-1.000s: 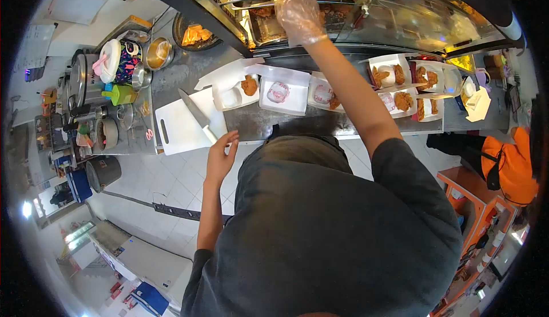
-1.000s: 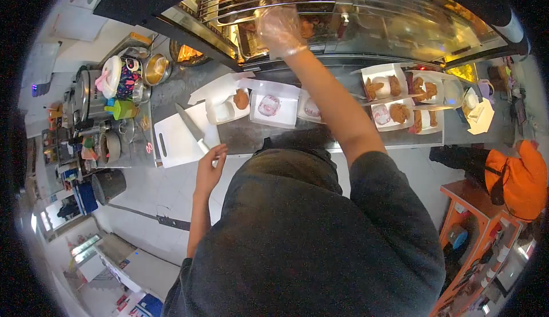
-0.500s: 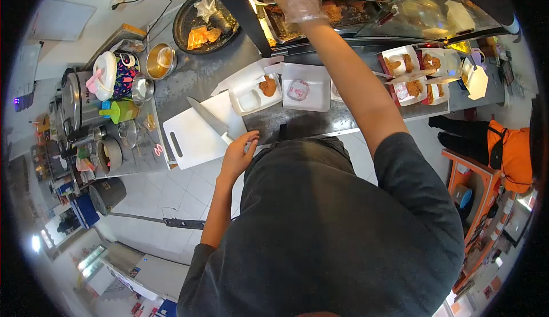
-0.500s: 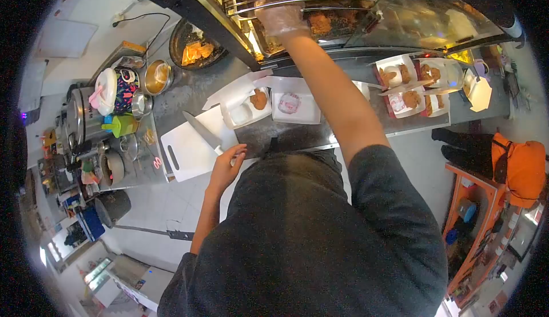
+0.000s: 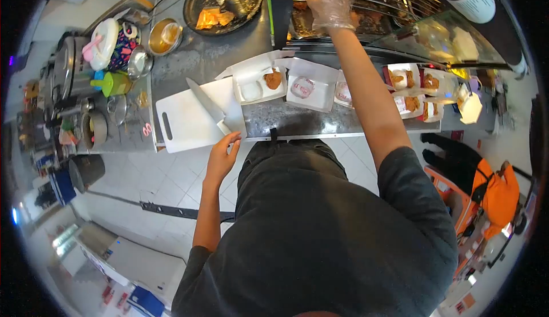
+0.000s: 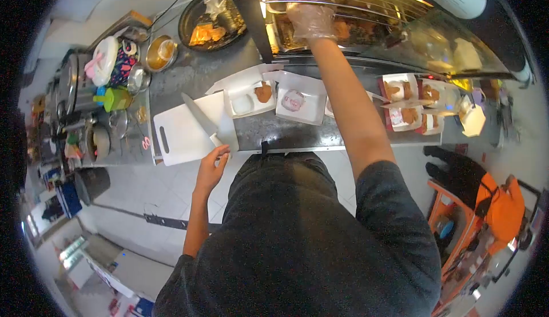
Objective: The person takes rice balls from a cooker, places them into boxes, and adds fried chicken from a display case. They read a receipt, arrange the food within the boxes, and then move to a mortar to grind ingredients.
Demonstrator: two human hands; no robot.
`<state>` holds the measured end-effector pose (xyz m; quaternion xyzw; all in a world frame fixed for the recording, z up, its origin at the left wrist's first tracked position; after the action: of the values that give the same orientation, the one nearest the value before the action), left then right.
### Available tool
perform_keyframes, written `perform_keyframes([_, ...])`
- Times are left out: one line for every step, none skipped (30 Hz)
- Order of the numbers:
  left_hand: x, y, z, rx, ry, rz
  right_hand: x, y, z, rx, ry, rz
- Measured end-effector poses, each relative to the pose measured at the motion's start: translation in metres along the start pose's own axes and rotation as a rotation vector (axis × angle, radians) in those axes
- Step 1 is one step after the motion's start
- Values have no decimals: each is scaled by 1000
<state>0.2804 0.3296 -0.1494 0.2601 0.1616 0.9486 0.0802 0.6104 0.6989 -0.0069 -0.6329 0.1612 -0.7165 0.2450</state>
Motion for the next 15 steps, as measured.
perform_keyframes([-3,7,2,21,-6,13,-26,-6,4,-95,-80,-52])
perform_keyframes([-6,13,6,16,0,19,-55,-11,6,-187,-163,-108])
perform_keyframes([-10,20,9,14,3,22,-92,-11,12,-189,-79,-206])
perform_keyframes([-13,28,10,15,6,14,-29,12,-19,166,227,-433])
perform_keyframes([-16,36,10,26,38,11,-60,22,-11,127,164,-596])
perform_keyframes([-18,47,8,67,54,-5,-92,32,8,86,111,-754])
perform_keyframes([-19,52,7,94,77,-16,-70,25,22,-9,-37,-374])
perform_keyframes([-19,54,6,117,104,-25,-39,24,37,-97,-182,12])
perform_keyframes([-19,58,-1,110,118,-18,-9,28,46,-149,-440,51])
perform_keyframes([-18,63,-14,102,132,-8,28,38,50,-213,-470,392])
perform_keyframes([-15,61,-23,94,145,2,29,57,64,-288,-757,570])
perform_keyframes([-11,55,-30,112,179,3,41,67,64,-473,-879,589])
perform_keyframes([-7,53,-38,140,212,-1,13,83,83,-546,-923,625])
perform_keyframes([0,52,-47,168,240,-14,40,93,75,-476,-828,791])
perform_keyframes([8,47,-53,153,237,-45,38,106,73,-617,-984,821])
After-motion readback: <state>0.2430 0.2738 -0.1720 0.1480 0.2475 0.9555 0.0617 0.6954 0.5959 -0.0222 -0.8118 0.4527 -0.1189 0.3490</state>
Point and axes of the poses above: each hand's wrist, its own y-axis away from the middle knuckle, its own x-axis out of the back of the hand, z = x × y, the point moved 9 cm from there along -y, towards the middle knuckle, and after that the axes turned 2 degrees about y, right-handed, at the moved point
